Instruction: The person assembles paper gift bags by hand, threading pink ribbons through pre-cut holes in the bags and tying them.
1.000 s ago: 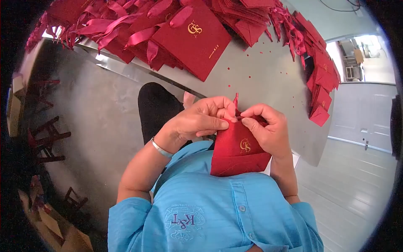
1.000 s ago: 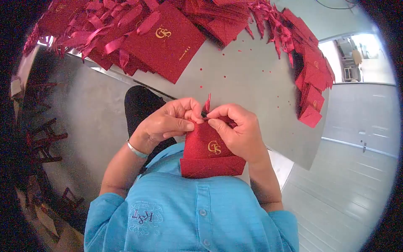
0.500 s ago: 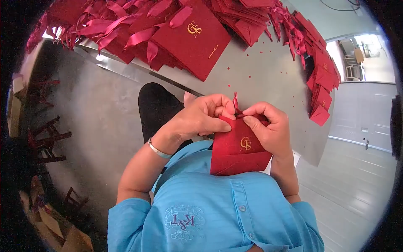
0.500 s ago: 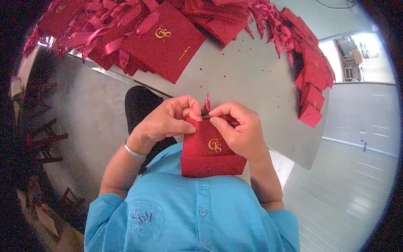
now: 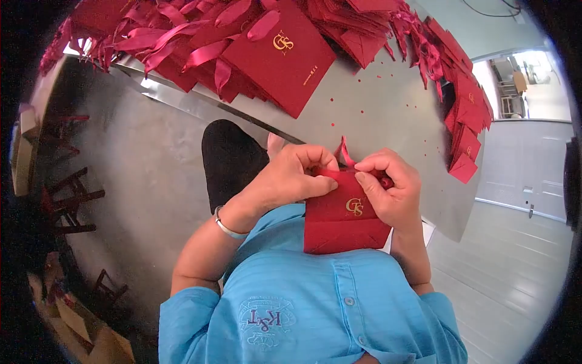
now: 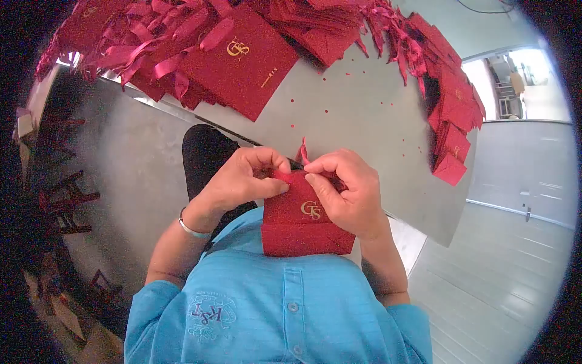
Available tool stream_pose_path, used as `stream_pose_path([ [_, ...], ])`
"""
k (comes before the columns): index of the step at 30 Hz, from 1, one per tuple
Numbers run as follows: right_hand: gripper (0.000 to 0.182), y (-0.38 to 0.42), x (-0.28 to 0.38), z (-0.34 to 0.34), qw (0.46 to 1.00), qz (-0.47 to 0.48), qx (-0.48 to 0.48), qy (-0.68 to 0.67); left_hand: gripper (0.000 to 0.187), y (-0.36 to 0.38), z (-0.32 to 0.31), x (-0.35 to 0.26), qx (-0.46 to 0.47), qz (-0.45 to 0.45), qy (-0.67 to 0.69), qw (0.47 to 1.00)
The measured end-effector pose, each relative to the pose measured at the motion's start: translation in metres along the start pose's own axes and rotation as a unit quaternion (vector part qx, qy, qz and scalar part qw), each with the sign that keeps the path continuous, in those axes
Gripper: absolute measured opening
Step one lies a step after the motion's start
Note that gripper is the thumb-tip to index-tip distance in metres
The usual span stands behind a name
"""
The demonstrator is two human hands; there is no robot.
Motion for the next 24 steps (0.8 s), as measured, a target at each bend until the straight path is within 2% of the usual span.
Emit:
stream_pose_path([
  [4,0.012,-0.006,0.004,0.0,0.999,0.021,0.007,0.034,0.011,0.002,-0.002,-0.001,-0.02,0.004,-0.04,0.999],
  [6,0.013,-0.01,0.017,0.002,0.988,0.113,-0.015,0.105,0.011,0.005,0.0,-0.005,-0.08,0.019,-0.102,0.991],
  [7,0.013,-0.012,0.021,0.004,0.988,0.114,-0.015,0.106,0.011,0.006,-0.001,-0.003,-0.081,0.018,-0.101,0.991],
  [9,0.015,-0.011,0.032,0.005,0.969,0.174,-0.004,0.173,0.014,0.007,0.001,0.001,-0.099,-0.008,-0.095,0.99],
  [13,0.016,-0.008,0.031,-0.007,0.978,0.138,0.017,0.155,0.018,0.007,0.003,0.005,-0.098,-0.014,-0.061,0.993],
  [18,0.017,-0.01,0.031,-0.016,0.98,0.11,0.03,0.164,0.018,0.007,0.003,0.003,-0.079,-0.018,-0.103,0.991],
  [21,0.018,-0.01,0.031,-0.019,0.966,0.16,0.04,0.2,0.021,0.008,0.002,-0.002,-0.069,0.0,-0.055,0.996],
  [24,0.019,-0.008,0.031,-0.017,0.963,0.165,0.046,0.209,0.018,0.008,0.003,-0.002,-0.046,-0.008,-0.05,0.998],
])
Point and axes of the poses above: each hand's wrist, its own y-axis away from the middle knuckle, its own z-axis out of the back of the hand, x = y × z, the point moved 5 cm from there along -y, towards the middle knuckle, and after that the axes turned 2 degrees about -y, right-handed, at the moved point
